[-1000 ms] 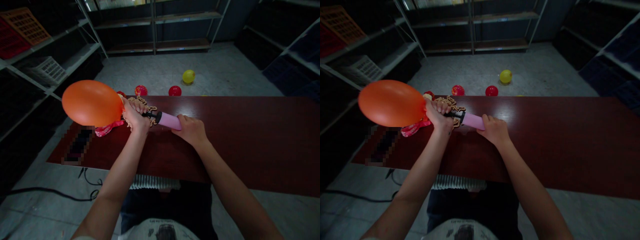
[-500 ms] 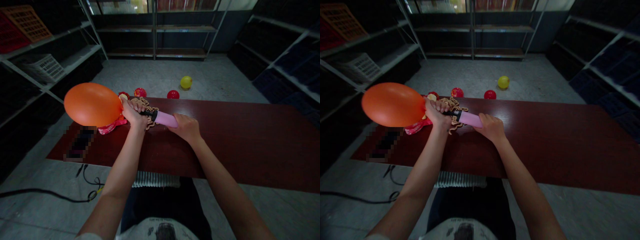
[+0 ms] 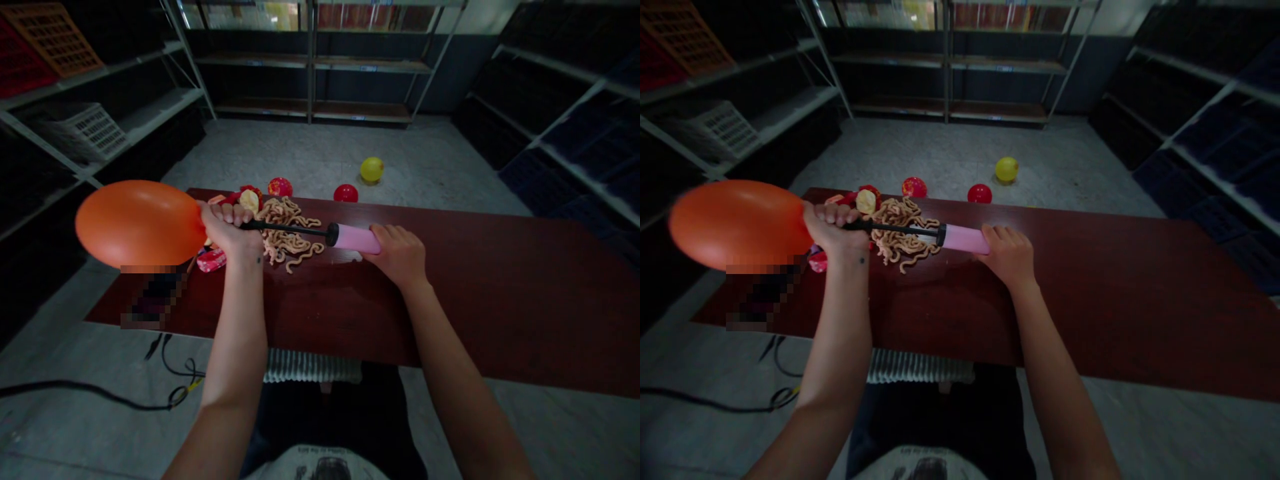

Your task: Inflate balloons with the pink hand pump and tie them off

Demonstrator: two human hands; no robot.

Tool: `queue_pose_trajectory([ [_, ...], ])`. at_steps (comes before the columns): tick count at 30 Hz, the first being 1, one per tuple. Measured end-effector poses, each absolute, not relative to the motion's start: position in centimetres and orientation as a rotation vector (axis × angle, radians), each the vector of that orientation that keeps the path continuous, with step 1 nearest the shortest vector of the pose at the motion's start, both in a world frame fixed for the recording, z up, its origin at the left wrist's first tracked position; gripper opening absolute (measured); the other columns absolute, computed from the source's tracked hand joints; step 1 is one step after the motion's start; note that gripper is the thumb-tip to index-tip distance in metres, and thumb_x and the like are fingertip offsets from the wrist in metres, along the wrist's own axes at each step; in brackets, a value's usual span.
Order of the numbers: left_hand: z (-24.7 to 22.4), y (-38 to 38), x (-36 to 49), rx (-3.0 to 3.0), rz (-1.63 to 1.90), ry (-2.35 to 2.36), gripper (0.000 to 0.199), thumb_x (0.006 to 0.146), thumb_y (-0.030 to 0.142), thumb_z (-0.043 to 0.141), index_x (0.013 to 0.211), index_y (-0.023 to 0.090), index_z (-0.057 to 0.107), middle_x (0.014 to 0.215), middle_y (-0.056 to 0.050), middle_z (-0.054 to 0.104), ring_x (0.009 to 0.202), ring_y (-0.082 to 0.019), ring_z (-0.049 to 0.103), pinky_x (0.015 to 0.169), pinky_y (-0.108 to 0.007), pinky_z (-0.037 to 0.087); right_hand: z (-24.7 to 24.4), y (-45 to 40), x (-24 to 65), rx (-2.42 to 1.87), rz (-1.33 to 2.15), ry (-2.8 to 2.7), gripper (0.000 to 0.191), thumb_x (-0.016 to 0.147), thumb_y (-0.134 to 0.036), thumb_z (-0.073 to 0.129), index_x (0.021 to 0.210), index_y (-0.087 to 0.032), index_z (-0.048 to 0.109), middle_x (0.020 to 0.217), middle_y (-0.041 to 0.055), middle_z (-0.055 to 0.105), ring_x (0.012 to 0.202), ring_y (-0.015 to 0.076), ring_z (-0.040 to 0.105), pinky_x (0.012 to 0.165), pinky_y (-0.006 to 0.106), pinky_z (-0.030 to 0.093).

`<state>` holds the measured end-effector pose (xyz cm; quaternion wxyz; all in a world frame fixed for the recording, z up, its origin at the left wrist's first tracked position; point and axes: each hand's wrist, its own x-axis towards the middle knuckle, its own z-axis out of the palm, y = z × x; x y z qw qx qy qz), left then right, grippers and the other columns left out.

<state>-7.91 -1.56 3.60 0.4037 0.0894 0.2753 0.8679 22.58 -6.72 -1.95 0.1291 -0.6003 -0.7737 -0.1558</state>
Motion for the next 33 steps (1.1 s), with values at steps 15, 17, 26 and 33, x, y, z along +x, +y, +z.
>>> queue_pose_trajectory([
  [15,4.1,-2.6,-0.9,0.247,2.119,0.692,0.061,0.112,0.041,0.056,0.064,0.021,0.023,0.052,0.007,0.019,0.040,-0.008,0.018,0.040,-0.024,0.021,-1.3,-7.8,21.0,-1.793,-0.118,-2.314,0.034,0.093,-0.044,0.065,0.117,-0.022,0.072,0.109,0.0144,0.079,0.096,0.0308,0.070,0.073,0.034,0.039],
  [17,3.6,-2.5,0.7,0.267,2.083,0.685,0.064,0.110,0.046,0.058,0.063,0.021,0.023,0.050,0.008,0.019,0.039,-0.008,0.018,0.040,-0.025,0.019,-1.3,-7.9,20.3,-1.804,-0.076,-2.319,0.035,0.092,-0.044,0.066,0.117,-0.021,0.072,0.110,0.0145,0.079,0.094,0.0302,0.072,0.071,0.034,0.039],
  [26,2.8,-2.5,2.0,0.432,2.058,0.717,0.068,0.111,0.058,0.049,0.062,0.022,0.020,0.050,0.007,0.017,0.038,-0.008,0.017,0.044,-0.029,0.014,-1.9,-8.1,19.1,-1.701,-0.052,-2.247,0.039,0.094,-0.047,0.067,0.119,-0.017,0.072,0.111,0.0135,0.082,0.093,0.0278,0.074,0.069,0.032,0.036],
  [33,3.0,-2.2,-0.7,0.331,2.098,0.630,0.063,0.112,0.046,0.054,0.063,0.021,0.022,0.050,0.006,0.019,0.039,-0.008,0.020,0.044,-0.029,0.017,-2.9,-7.3,19.3,-1.584,-0.243,-2.247,0.043,0.095,-0.054,0.068,0.117,-0.017,0.074,0.104,0.0130,0.082,0.088,0.0264,0.073,0.070,0.031,0.038],
])
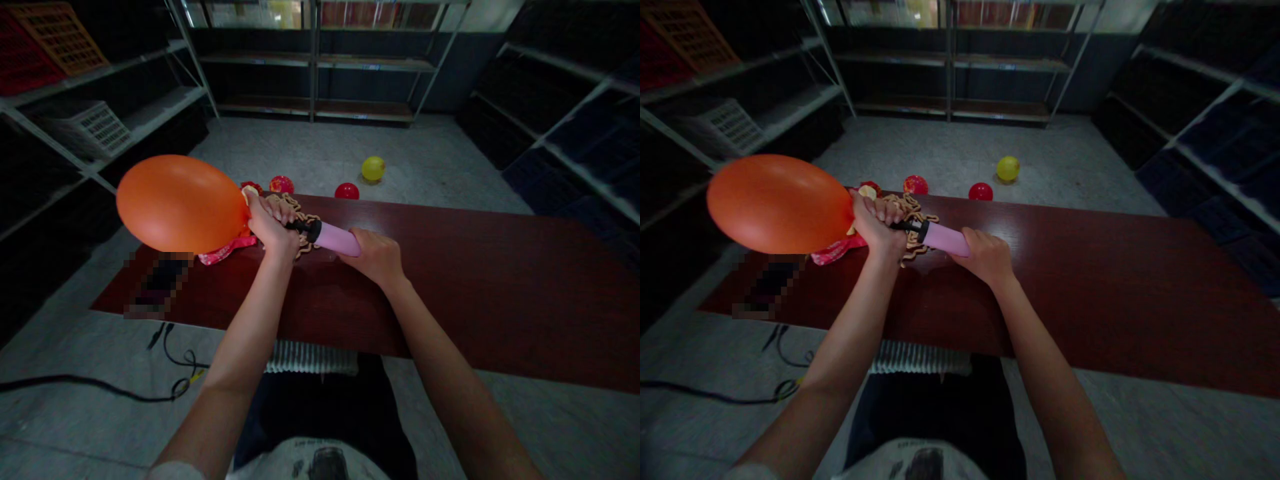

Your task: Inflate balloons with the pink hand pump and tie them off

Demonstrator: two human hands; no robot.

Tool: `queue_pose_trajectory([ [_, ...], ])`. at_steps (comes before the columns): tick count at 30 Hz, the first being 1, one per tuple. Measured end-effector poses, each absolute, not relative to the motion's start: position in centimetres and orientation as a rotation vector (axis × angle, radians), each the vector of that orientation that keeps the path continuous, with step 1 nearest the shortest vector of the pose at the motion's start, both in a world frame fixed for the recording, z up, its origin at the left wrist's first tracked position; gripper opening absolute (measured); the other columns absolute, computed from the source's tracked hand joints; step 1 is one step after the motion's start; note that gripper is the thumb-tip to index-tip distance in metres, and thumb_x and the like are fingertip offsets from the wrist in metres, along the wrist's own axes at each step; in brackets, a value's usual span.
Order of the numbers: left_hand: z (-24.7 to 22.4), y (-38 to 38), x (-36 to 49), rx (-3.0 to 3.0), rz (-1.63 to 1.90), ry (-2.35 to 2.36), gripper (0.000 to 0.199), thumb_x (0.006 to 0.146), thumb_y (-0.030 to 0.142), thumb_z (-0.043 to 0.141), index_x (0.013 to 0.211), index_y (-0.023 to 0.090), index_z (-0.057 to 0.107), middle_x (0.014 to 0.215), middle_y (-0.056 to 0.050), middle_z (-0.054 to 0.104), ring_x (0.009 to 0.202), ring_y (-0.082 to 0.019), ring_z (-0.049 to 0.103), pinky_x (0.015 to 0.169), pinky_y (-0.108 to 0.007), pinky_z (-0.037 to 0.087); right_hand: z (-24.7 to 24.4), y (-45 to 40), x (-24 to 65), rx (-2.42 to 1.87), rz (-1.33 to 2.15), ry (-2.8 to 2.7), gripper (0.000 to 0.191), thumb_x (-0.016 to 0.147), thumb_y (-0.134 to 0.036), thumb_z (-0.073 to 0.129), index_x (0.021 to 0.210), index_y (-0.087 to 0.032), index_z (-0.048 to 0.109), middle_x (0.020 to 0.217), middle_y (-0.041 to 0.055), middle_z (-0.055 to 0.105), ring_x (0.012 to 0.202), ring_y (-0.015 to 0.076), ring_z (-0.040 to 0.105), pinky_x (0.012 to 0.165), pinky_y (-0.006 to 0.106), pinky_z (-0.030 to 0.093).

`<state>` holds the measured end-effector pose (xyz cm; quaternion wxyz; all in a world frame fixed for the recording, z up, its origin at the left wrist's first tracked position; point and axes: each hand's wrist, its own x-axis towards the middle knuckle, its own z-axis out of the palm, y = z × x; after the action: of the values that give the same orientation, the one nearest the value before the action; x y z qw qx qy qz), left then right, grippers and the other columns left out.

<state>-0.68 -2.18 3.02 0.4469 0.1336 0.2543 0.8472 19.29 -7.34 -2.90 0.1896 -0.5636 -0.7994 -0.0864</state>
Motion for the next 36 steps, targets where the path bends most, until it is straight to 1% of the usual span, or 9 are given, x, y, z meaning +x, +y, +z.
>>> queue_pose_trajectory([
  [3,3.4,-2.0,-1.7,0.234,2.125,0.588,0.058,0.112,0.033,0.051,0.063,0.021,0.024,0.050,0.007,0.021,0.038,-0.008,0.021,0.043,-0.027,0.018,-3.1,-7.0,20.1,-1.573,-0.301,-2.257,0.044,0.094,-0.054,0.070,0.116,-0.016,0.074,0.102,0.0129,0.081,0.087,0.0266,0.073,0.071,0.032,0.039],
  [7,4.0,-1.9,-3.5,0.168,2.168,0.611,0.058,0.111,0.035,0.054,0.063,0.022,0.024,0.049,0.007,0.022,0.037,-0.008,0.022,0.041,-0.026,0.021,-2.9,-6.8,21.2,-1.611,-0.342,-2.295,0.042,0.095,-0.054,0.070,0.117,-0.018,0.072,0.102,0.0122,0.080,0.090,0.0270,0.070,0.073,0.033,0.039],
  [13,5.3,-2.7,-6.1,0.104,2.188,0.621,0.058,0.117,0.037,0.044,0.064,0.020,0.024,0.050,0.007,0.022,0.038,-0.007,0.020,0.042,-0.023,0.020,-2.2,-6.7,22.1,-1.689,-0.426,-2.270,0.035,0.096,-0.045,0.070,0.118,-0.018,0.072,0.106,0.0151,0.079,0.096,0.0291,0.069,0.078,0.034,0.039],
  [18,6.0,-3.2,-6.5,0.103,2.186,0.648,0.058,0.117,0.037,0.043,0.065,0.019,0.023,0.050,0.007,0.022,0.038,-0.007,0.021,0.042,-0.022,0.022,-1.9,-7.2,22.3,-1.699,-0.341,-2.252,0.038,0.092,-0.044,0.072,0.118,-0.016,0.072,0.108,0.0160,0.079,0.095,0.0295,0.070,0.079,0.035,0.040],
  [22,6.3,-3.1,-5.1,0.130,2.187,0.672,0.059,0.117,0.039,0.045,0.066,0.020,0.022,0.051,0.008,0.021,0.040,-0.007,0.019,0.042,-0.022,0.019,-2.1,-7.4,22.2,-1.676,-0.261,-2.283,0.037,0.088,-0.042,0.074,0.114,-0.017,0.072,0.106,0.0150,0.080,0.091,0.0285,0.071,0.074,0.033,0.040],
  [26,5.3,-2.6,-2.3,0.232,2.144,0.663,0.065,0.111,0.052,0.056,0.065,0.021,0.022,0.051,0.008,0.018,0.041,-0.008,0.016,0.042,-0.024,0.018,-2.1,-7.8,21.6,-1.683,-0.228,-2.270,0.037,0.085,-0.042,0.076,0.113,-0.018,0.073,0.104,0.0144,0.081,0.086,0.0284,0.073,0.069,0.033,0.039],
  [31,3.0,-2.3,2.3,0.405,2.052,0.621,0.077,0.091,0.069,0.077,0.062,0.023,0.022,0.051,0.007,0.017,0.041,-0.010,0.016,0.042,-0.029,0.015,-2.0,-8.3,20.8,-1.703,-0.116,-2.245,0.039,0.087,-0.045,0.074,0.116,-0.018,0.073,0.106,0.0150,0.083,0.087,0.0299,0.076,0.067,0.032,0.039],
  [33,2.6,-2.3,3.5,0.404,2.040,0.643,0.078,0.089,0.072,0.076,0.062,0.023,0.022,0.050,0.007,0.017,0.040,-0.010,0.016,0.041,-0.029,0.016,-2.1,-8.3,20.8,-1.702,-0.070,-2.250,0.041,0.088,-0.046,0.073,0.118,-0.017,0.074,0.107,0.0154,0.083,0.088,0.0307,0.077,0.067,0.032,0.039],
  [36,2.7,-2.3,3.8,0.390,1.926,0.716,0.077,0.098,0.074,0.064,0.062,0.022,0.020,0.048,0.007,0.018,0.039,-0.009,0.016,0.041,-0.026,0.019,-2.3,-8.0,20.9,-1.701,-0.021,-2.260,0.045,0.089,-0.047,0.073,0.122,-0.017,0.073,0.111,0.0148,0.082,0.091,0.0309,0.077,0.068,0.032,0.040],
])
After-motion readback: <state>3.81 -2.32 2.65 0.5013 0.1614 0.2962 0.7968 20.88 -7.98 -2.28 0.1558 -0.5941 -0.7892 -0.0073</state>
